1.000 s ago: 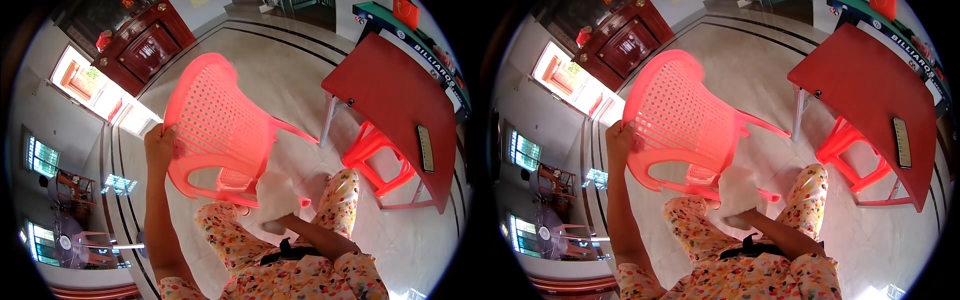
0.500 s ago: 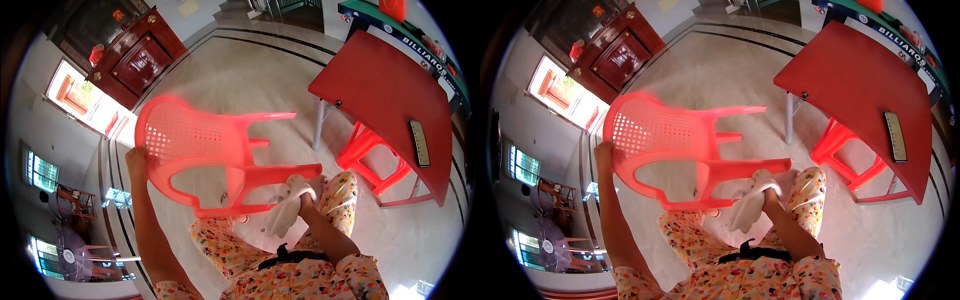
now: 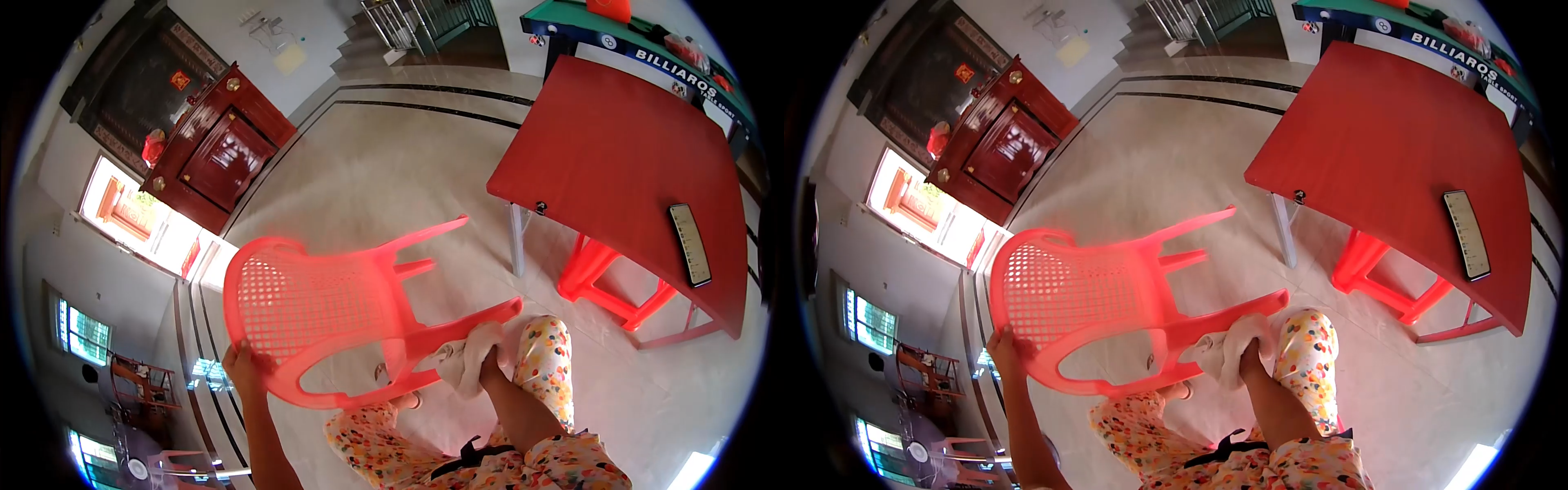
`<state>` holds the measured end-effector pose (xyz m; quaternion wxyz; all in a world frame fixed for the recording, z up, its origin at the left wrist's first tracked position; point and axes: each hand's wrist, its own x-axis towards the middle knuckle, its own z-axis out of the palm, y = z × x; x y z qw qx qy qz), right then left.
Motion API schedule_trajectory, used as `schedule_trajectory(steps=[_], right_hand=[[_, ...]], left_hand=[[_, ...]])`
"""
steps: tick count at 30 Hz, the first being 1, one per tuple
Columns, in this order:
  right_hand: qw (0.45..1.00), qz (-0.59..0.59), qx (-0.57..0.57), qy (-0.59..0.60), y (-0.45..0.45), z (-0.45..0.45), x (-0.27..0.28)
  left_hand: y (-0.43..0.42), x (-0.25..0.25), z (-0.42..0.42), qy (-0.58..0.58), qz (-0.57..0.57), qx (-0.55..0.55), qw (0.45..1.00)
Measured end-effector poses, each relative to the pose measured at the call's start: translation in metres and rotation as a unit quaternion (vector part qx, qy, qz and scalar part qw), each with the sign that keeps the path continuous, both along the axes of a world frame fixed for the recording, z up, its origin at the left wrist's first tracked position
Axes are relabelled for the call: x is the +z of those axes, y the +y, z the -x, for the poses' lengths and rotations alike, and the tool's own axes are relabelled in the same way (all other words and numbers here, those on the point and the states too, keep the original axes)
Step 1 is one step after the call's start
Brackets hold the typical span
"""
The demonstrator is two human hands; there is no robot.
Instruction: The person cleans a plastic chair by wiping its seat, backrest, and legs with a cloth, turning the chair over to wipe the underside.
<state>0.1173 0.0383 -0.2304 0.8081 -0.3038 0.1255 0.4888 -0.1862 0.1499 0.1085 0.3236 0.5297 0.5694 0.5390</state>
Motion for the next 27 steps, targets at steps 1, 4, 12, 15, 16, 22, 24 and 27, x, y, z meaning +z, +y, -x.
schedule_trajectory(steps=[1,4,12,15,16,22,24,27], right_hand=[[1.000,0.005,-0.008,-0.001,0.005,-0.001,0.002],[1.000,0.011,-0.008,-0.011,0.025,-0.005,0.007],[0.984,-0.086,0.131,-0.081,0.091,-0.002,0.036],[0.969,-0.128,0.175,-0.121,0.130,-0.002,0.084],[0.966,-0.134,0.181,-0.128,0.135,-0.001,0.117],[0.951,-0.164,0.189,-0.182,0.127,-0.010,0.225],[0.948,-0.158,0.179,-0.210,0.117,-0.016,0.247],[0.934,-0.182,0.163,-0.259,0.160,-0.048,0.166]], left_hand=[[-0.011,0.003,-0.004,0.001,0.002,-0.003,1.000],[-0.044,0.013,-0.006,-0.004,-0.062,0.080,0.995],[-0.105,-0.008,0.117,-0.064,-0.158,0.204,0.964],[-0.101,-0.032,0.153,-0.070,-0.145,0.237,0.958],[-0.099,-0.036,0.152,-0.134,-0.138,0.242,0.951],[-0.058,-0.116,0.158,-0.127,-0.083,0.341,0.928],[-0.047,-0.169,0.168,-0.158,-0.082,0.285,0.942],[-0.047,-0.207,0.126,-0.162,-0.042,0.304,0.938]])
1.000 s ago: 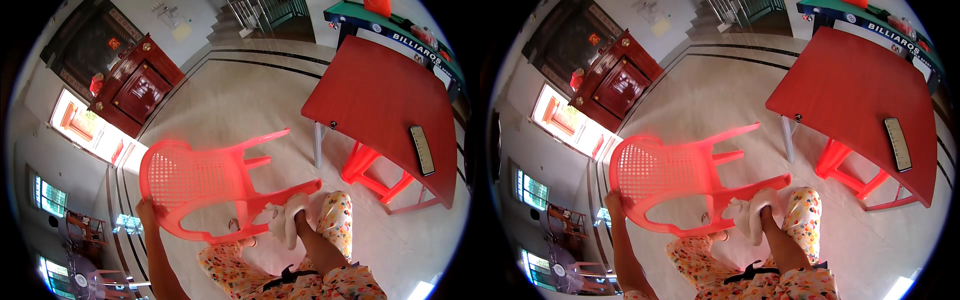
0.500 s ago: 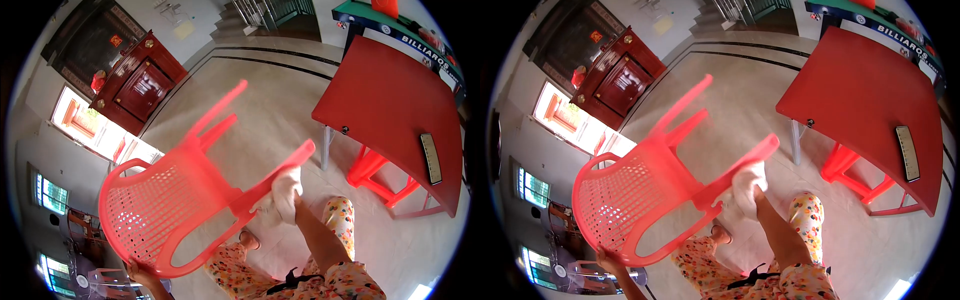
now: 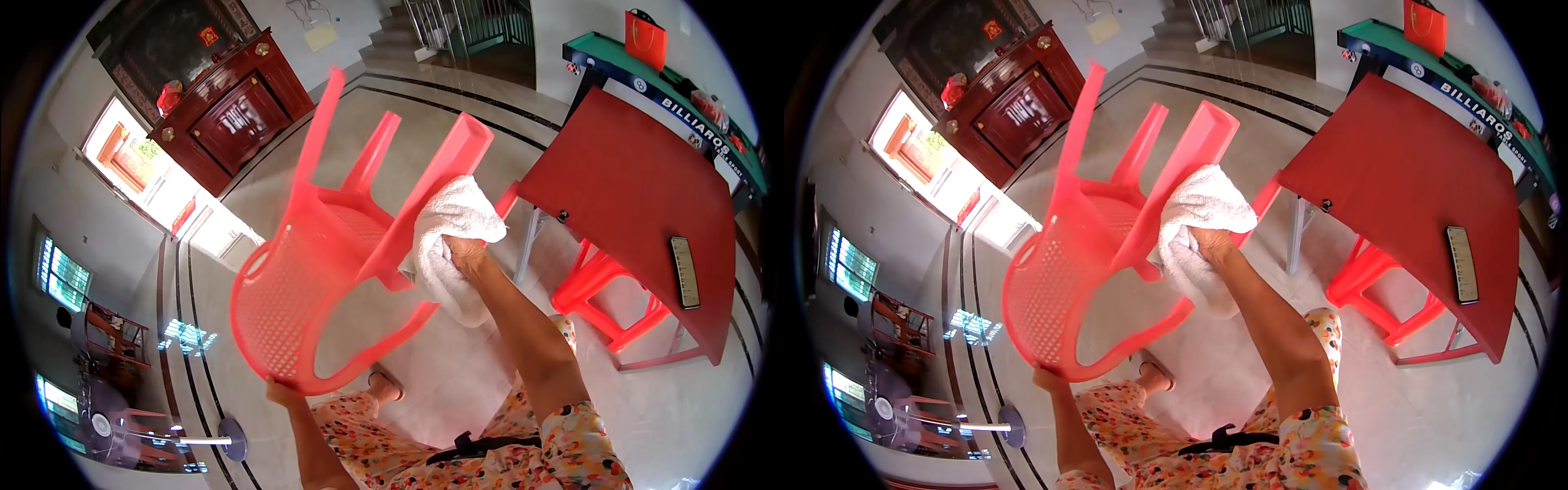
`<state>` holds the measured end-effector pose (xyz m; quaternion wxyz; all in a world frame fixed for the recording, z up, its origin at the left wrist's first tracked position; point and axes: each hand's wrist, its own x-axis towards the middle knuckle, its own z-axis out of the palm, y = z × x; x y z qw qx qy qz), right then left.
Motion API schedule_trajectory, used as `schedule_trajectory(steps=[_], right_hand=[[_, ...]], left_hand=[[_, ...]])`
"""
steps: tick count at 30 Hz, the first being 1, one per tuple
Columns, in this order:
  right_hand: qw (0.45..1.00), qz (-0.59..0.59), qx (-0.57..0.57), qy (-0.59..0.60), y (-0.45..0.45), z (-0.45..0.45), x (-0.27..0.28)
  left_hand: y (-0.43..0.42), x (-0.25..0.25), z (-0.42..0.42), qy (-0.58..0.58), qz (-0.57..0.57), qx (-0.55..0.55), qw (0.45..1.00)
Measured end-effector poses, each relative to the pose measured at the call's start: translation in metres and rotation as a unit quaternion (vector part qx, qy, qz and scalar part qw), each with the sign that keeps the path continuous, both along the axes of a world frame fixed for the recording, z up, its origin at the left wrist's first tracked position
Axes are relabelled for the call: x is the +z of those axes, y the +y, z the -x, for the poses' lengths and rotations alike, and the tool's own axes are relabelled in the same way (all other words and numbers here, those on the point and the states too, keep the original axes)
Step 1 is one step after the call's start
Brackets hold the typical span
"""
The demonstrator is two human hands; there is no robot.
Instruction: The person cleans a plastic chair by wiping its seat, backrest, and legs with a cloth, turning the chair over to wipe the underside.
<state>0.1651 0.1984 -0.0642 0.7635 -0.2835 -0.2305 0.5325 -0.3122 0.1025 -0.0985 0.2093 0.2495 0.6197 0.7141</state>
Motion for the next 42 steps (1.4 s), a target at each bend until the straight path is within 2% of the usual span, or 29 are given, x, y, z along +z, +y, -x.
schedule_trajectory(steps=[1,2,4,6,8,9,10,11,13,14,15,16,18,19,21,24,25,27,28,30,31,32,34,35,36,37,38,39,42], right_hand=[[0.999,-0.037,0.000,-0.017,-0.009,0.003,0.037],[0.999,0.027,0.020,-0.021,-0.032,0.009,0.069],[0.999,0.015,0.014,-0.037,-0.024,0.006,0.049],[0.999,-0.008,0.016,-0.047,-0.019,0.011,0.029],[0.999,-0.002,0.044,-0.023,0.009,0.020,-0.016],[0.998,-0.001,0.070,0.000,0.015,0.026,-0.018],[0.995,0.014,0.050,-0.081,0.018,0.031,-0.019],[0.995,0.013,0.049,-0.081,0.020,0.034,-0.022],[0.994,0.085,0.041,-0.053,-0.002,0.045,0.024],[0.991,0.052,0.118,0.021,0.045,0.034,-0.071],[0.992,0.052,0.116,0.019,0.031,0.039,-0.057],[0.970,0.048,0.024,-0.236,0.003,0.051,-0.025],[0.876,0.040,-0.072,-0.475,-0.022,0.065,-0.020],[0.909,0.073,-0.045,-0.408,-0.027,0.071,-0.037],[0.954,0.139,0.014,-0.265,-0.041,0.083,-0.083],[0.968,0.230,0.098,-0.030,-0.055,0.095,-0.124],[0.967,0.234,0.098,-0.033,-0.060,0.093,-0.125],[0.966,0.202,0.072,-0.145,-0.075,0.088,-0.098],[0.962,0.191,0.061,-0.184,-0.082,0.084,-0.084],[0.978,0.176,-0.002,-0.110,-0.095,0.069,-0.060],[0.978,0.176,-0.005,-0.114,-0.104,0.064,-0.048],[0.951,0.221,-0.033,-0.212,-0.114,0.059,-0.036],[0.858,0.272,-0.108,-0.421,-0.119,0.046,-0.058],[0.858,0.270,-0.107,-0.423,-0.120,0.043,-0.076],[0.923,0.214,-0.101,-0.303,-0.123,0.041,-0.092],[0.968,0.154,-0.093,-0.175,-0.125,0.039,-0.102],[0.948,0.184,-0.094,-0.243,-0.126,0.035,-0.111],[0.948,0.183,-0.094,-0.241,-0.125,0.032,-0.123],[0.941,0.190,-0.100,-0.262,-0.122,0.028,-0.143]], left_hand=[[0.001,-0.006,-0.014,-0.025,-0.003,0.008,1.000],[0.004,-0.013,-0.021,-0.029,-0.005,0.007,1.000],[0.006,-0.032,-0.026,-0.118,0.008,0.025,0.993],[0.006,-0.043,-0.021,-0.100,0.029,0.027,0.994],[0.006,-0.050,-0.012,-0.081,0.051,0.036,0.995],[0.008,-0.052,-0.007,-0.052,0.084,0.051,0.994],[0.014,-0.052,-0.002,-0.022,0.116,0.063,0.991],[0.019,-0.059,0.008,-0.021,0.115,0.062,0.991],[0.024,-0.079,0.041,0.136,0.241,0.075,0.958],[0.026,-0.083,0.057,0.094,0.209,0.067,0.971],[0.032,-0.083,0.070,0.050,0.175,0.060,0.981],[0.034,-0.075,0.079,0.105,0.205,0.072,0.970],[0.022,-0.030,0.080,0.225,0.298,0.078,0.924],[0.023,-0.036,0.092,0.248,0.219,0.081,0.940],[0.024,-0.049,0.122,0.331,0.223,0.073,0.914],[0.031,-0.066,0.131,0.357,0.167,0.028,0.919],[0.032,-0.075,0.131,0.353,0.170,0.026,0.920],[0.044,-0.091,0.125,0.580,0.187,-0.033,0.793],[0.051,-0.103,0.121,0.576,0.185,-0.034,0.796],[0.068,-0.132,0.110,0.522,0.211,-0.048,0.825],[0.077,-0.147,0.106,0.495,0.225,-0.055,0.837],[0.084,-0.164,0.110,0.600,0.215,-0.053,0.769],[0.092,-0.162,0.093,0.573,0.207,-0.078,0.789],[0.097,-0.159,0.082,0.548,0.199,-0.101,0.806],[0.099,-0.157,0.073,0.548,0.200,-0.100,0.806],[0.101,-0.155,0.065,0.463,0.245,-0.131,0.842],[0.104,-0.153,0.058,0.373,0.287,-0.160,0.868],[0.108,-0.151,0.054,0.279,0.324,-0.187,0.884],[0.114,-0.173,0.063,0.332,0.341,-0.190,0.859]])
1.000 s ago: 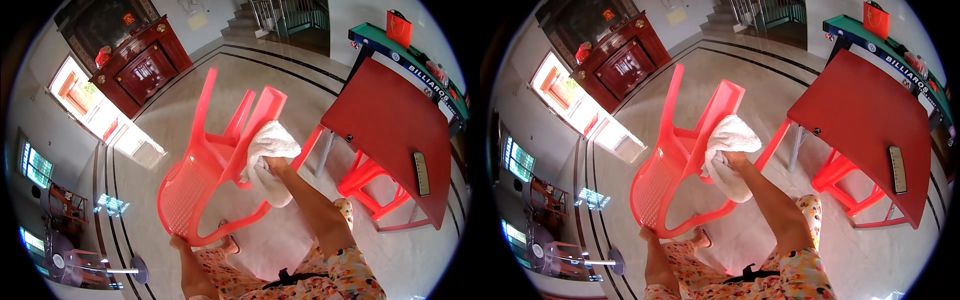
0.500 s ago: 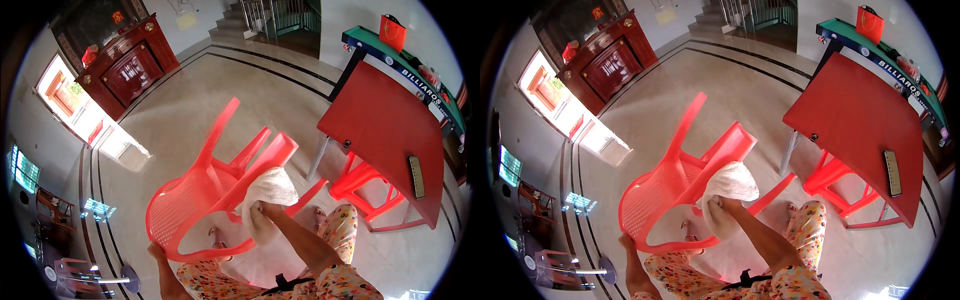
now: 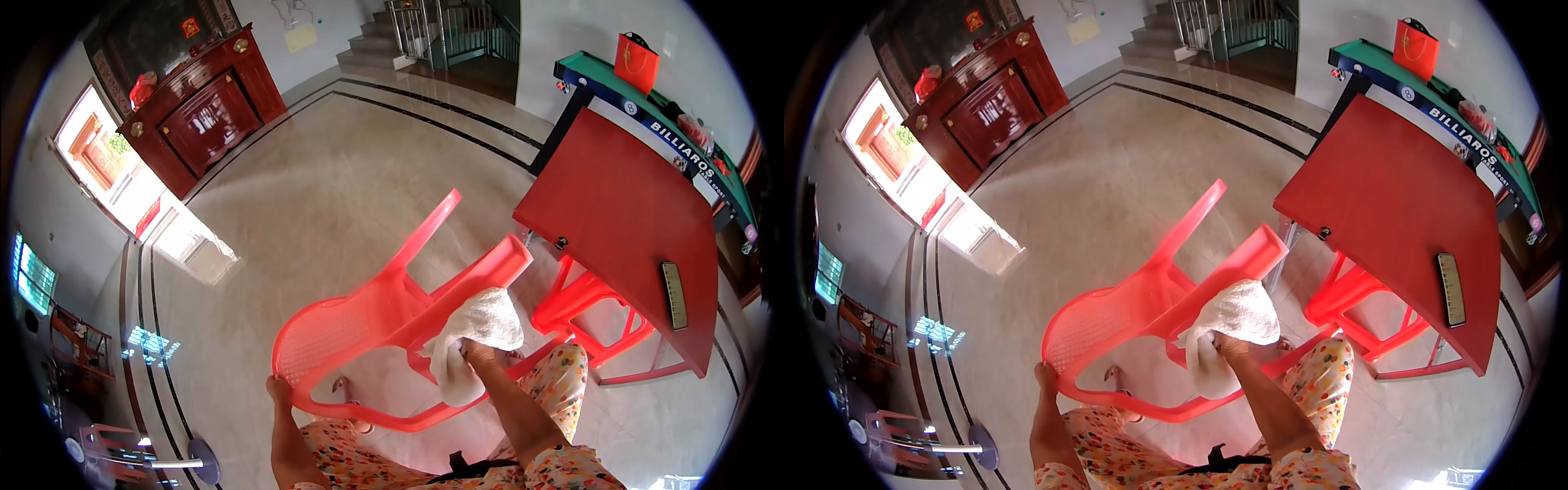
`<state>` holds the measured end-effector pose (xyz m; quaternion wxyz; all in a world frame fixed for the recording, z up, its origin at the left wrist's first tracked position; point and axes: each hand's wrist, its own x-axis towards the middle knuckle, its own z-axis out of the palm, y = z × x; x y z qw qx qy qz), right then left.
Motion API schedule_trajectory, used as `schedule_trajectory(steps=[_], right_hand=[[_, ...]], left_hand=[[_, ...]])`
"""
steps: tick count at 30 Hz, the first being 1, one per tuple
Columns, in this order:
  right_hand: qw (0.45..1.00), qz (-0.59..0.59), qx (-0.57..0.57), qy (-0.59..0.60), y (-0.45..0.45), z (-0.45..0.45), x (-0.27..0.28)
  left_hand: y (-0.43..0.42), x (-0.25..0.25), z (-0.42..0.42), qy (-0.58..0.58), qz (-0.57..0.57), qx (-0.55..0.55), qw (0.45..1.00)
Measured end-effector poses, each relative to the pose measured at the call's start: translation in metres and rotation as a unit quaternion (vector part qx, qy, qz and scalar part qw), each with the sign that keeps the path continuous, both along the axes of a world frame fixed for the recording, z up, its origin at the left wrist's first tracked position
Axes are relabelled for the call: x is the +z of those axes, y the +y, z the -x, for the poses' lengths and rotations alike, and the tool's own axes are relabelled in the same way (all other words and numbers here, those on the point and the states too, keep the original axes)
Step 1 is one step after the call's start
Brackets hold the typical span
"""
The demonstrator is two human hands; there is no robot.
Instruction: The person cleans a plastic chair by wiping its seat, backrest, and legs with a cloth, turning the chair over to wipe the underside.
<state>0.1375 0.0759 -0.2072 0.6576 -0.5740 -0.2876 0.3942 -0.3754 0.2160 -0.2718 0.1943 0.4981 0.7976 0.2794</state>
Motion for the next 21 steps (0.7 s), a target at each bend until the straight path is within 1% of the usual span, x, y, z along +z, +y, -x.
schedule_trajectory(steps=[2,3,4,5,6,7,8,9,10,11,12,13,14,15,16,17,18,19,21], right_hand=[[0.998,0.016,-0.009,-0.060,-0.003,-0.003,0.010],[0.998,0.018,-0.008,-0.058,-0.007,-0.007,-0.003],[1.000,0.006,-0.014,-0.015,-0.015,-0.014,-0.031],[0.999,-0.008,-0.020,0.026,-0.017,-0.018,-0.046],[0.999,-0.006,-0.018,0.026,-0.019,-0.016,-0.032],[0.995,0.060,0.007,-0.085,-0.022,-0.011,-0.012],[0.973,0.121,0.032,-0.196,-0.026,-0.004,0.012],[0.952,0.155,0.058,-0.257,-0.029,-0.001,0.020],[0.951,0.160,0.070,-0.256,-0.032,0.003,0.018],[0.956,0.158,0.074,-0.236,-0.035,0.007,0.014],[0.961,0.156,0.076,-0.216,-0.038,0.011,0.010],[0.967,0.151,0.077,-0.193,-0.040,0.015,0.006],[0.972,0.147,0.075,-0.170,-0.041,0.020,0.002],[0.976,0.142,0.072,-0.151,-0.042,0.026,0.000],[0.979,0.139,0.069,-0.132,-0.045,0.031,-0.002],[0.982,0.134,0.066,-0.114,-0.046,0.036,-0.005],[0.985,0.130,0.062,-0.095,-0.047,0.041,-0.006],[0.988,0.125,0.056,-0.077,-0.047,0.044,-0.007],[0.991,0.120,0.047,-0.041,-0.049,0.053,-0.007]], left_hand=[[-0.006,0.010,-0.011,0.016,0.008,0.002,1.000],[-0.010,0.018,-0.015,0.042,0.015,-0.014,0.999],[-0.011,0.028,-0.022,0.068,0.021,-0.032,0.997],[-0.008,0.036,-0.034,0.068,0.022,-0.033,0.997],[-0.004,0.042,-0.046,0.045,-0.004,-0.029,0.999],[-0.006,0.043,-0.049,0.022,-0.029,-0.022,0.999],[-0.006,0.036,-0.045,0.023,-0.026,-0.017,0.999],[-0.001,0.035,-0.045,0.068,-0.005,-0.029,0.997],[0.001,0.036,-0.045,0.111,0.014,-0.042,0.993],[-0.004,0.034,-0.049,0.113,0.014,-0.041,0.993],[-0.018,0.077,-0.089,0.206,0.018,0.007,0.978],[-0.023,0.105,-0.117,0.297,0.021,0.054,0.953],[-0.017,0.108,-0.122,0.297,-0.040,-0.033,0.954],[-0.012,0.111,-0.127,0.294,-0.101,-0.121,0.943],[-0.010,0.118,-0.142,0.211,-0.143,-0.198,0.946],[-0.009,0.121,-0.165,0.125,-0.183,-0.273,0.936],[-0.014,0.134,-0.196,0.026,-0.149,-0.302,0.941],[-0.023,0.151,-0.232,-0.075,-0.112,-0.328,0.935],[-0.039,0.181,-0.295,-0.149,-0.131,-0.420,0.885]])
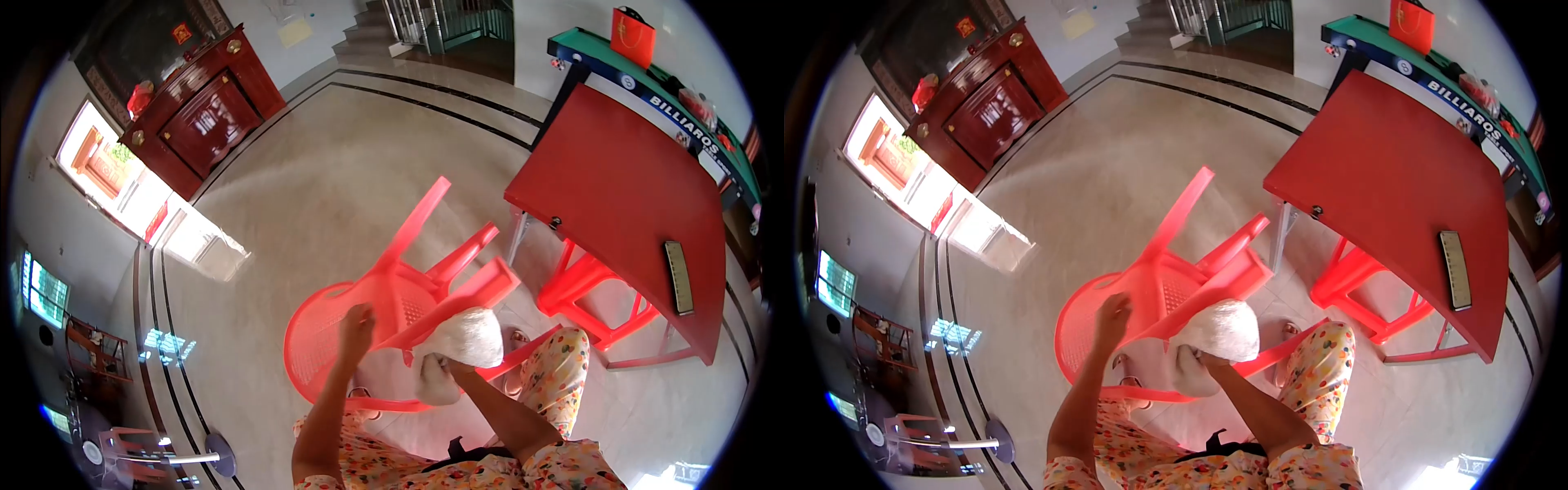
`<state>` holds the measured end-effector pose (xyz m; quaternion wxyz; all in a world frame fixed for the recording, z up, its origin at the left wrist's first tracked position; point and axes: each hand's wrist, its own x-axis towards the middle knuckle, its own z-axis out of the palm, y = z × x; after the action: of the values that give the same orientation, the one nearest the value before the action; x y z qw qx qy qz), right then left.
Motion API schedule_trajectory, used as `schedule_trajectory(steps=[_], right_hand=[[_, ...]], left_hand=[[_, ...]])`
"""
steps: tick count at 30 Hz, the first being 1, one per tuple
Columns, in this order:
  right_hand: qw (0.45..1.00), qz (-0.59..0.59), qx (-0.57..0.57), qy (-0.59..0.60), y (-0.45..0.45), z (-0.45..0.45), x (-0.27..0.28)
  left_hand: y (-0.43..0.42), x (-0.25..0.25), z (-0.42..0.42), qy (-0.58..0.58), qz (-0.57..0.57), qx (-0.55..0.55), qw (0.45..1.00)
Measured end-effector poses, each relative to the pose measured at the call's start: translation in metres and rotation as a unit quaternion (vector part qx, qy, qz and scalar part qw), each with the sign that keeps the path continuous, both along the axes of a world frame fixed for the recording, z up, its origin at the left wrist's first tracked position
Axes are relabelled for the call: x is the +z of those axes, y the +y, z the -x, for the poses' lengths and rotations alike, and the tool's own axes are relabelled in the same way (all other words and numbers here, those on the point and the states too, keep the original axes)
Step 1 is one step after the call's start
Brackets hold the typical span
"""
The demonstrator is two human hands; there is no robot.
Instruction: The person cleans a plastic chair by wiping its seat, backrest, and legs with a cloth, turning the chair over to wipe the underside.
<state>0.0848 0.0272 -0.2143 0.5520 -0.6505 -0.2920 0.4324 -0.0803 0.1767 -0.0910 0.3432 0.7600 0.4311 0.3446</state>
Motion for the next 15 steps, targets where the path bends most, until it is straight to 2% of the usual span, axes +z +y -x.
schedule_trajectory(steps=[2,4,6,7,9,12,15], right_hand=[[0.999,-0.003,-0.010,0.033,0.001,0.009,0.001],[0.998,-0.002,-0.015,0.067,0.002,0.018,0.002],[0.995,0.002,-0.019,0.102,0.003,0.027,0.004],[0.992,0.003,-0.023,0.120,0.005,0.030,0.006],[0.987,0.004,-0.030,0.159,0.009,0.036,0.010],[0.975,0.004,-0.044,0.215,0.016,0.045,0.016],[0.960,0.005,-0.063,0.271,0.029,0.062,0.023]], left_hand=[[-0.019,0.039,-0.057,0.018,0.006,-0.097,0.995],[-0.039,0.055,-0.104,-0.022,-0.101,-0.167,0.981],[-0.057,0.066,-0.140,0.059,-0.190,-0.161,0.967],[-0.067,0.072,-0.157,0.062,-0.192,-0.163,0.966],[-0.083,0.083,-0.180,0.158,-0.180,-0.059,0.969],[-0.075,0.060,-0.190,0.164,-0.180,-0.022,0.970],[-0.073,0.069,-0.177,0.131,-0.113,-0.022,0.985]])
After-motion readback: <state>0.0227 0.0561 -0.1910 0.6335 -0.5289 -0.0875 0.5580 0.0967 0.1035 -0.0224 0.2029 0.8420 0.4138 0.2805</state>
